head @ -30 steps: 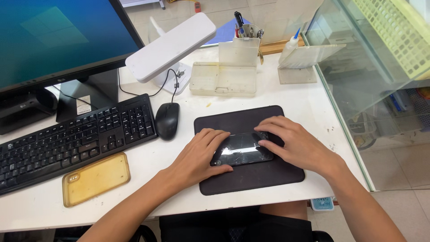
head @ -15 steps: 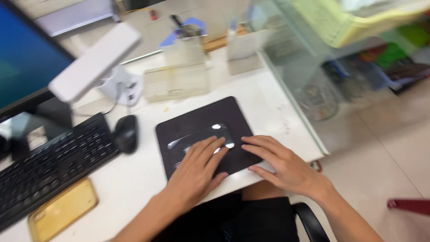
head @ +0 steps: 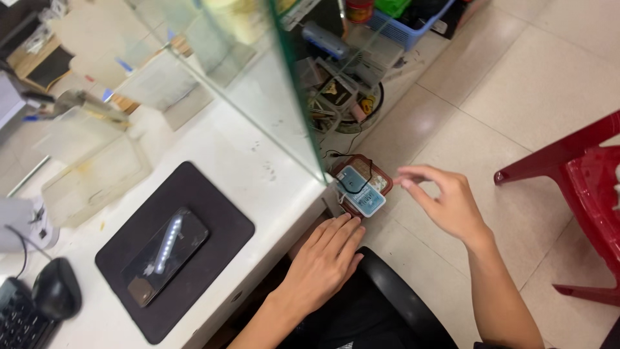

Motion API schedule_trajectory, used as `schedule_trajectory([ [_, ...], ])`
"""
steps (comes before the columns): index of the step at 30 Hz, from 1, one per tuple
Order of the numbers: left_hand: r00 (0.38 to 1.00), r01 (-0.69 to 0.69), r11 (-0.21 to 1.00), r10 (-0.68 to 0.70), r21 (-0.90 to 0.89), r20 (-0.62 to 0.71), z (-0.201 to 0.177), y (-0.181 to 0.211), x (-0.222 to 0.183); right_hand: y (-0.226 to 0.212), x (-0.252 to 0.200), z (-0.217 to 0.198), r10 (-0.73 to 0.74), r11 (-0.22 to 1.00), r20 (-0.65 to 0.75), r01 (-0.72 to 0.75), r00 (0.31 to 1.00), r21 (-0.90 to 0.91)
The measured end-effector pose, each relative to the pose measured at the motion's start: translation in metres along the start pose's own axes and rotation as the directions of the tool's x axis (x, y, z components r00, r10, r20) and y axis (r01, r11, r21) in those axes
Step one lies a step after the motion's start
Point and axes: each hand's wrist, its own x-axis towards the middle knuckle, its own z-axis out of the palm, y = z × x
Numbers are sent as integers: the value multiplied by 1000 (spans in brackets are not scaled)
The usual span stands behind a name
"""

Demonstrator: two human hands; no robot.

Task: The person removes the back cover of a smartphone, retrieves a SIM card, and uses a screwdriver to unscrew internal components. They then use a plastic pry tool to separate the screen from the frame, exposing the internal circuitry.

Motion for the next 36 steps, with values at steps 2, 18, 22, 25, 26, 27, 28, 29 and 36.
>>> schedule_trajectory([
  [2, 1000, 9, 1000, -9, -10, 3, 12, 4, 12, 35, 14, 3, 114, 992, -7, -115, 993, -45],
  [18, 999, -52, 999, 52, -8, -11, -1, 28, 13, 167, 242, 249, 477, 775, 212, -522, 853, 357],
  [22, 1000, 6, 1000, -6, 8, -9, -31, 26, -24, 178, 234, 249, 248, 969, -162, -247, 955, 24],
  [25, 999, 45, 997, -44, 59, -9, -54, 19, -60, 183, 202, 215, 268, 963, -67, -269, 961, -3],
  [26, 998, 54, 996, -53, 72, -25, -59, 17, -71, 185, 183, 197, 515, 740, 81, -489, 854, 461],
  [27, 997, 64, 994, -61, 85, -41, -62, 15, -82, 184, 169, 181, 510, 790, 45, -489, 859, 369],
  [28, 995, 93, 992, -89, 84, -47, -63, 15, -91, 182, 151, 160, 510, 829, 0, -491, 860, 267],
  [29, 992, 121, 989, -117, 82, -52, -63, 16, -98, 177, 136, 138, 501, 800, 44, -482, 864, 357],
  [36, 983, 176, 982, -172, 63, -66, -51, 8, -111, 114, 9, 16, 551, 730, 140, -556, 823, 398],
])
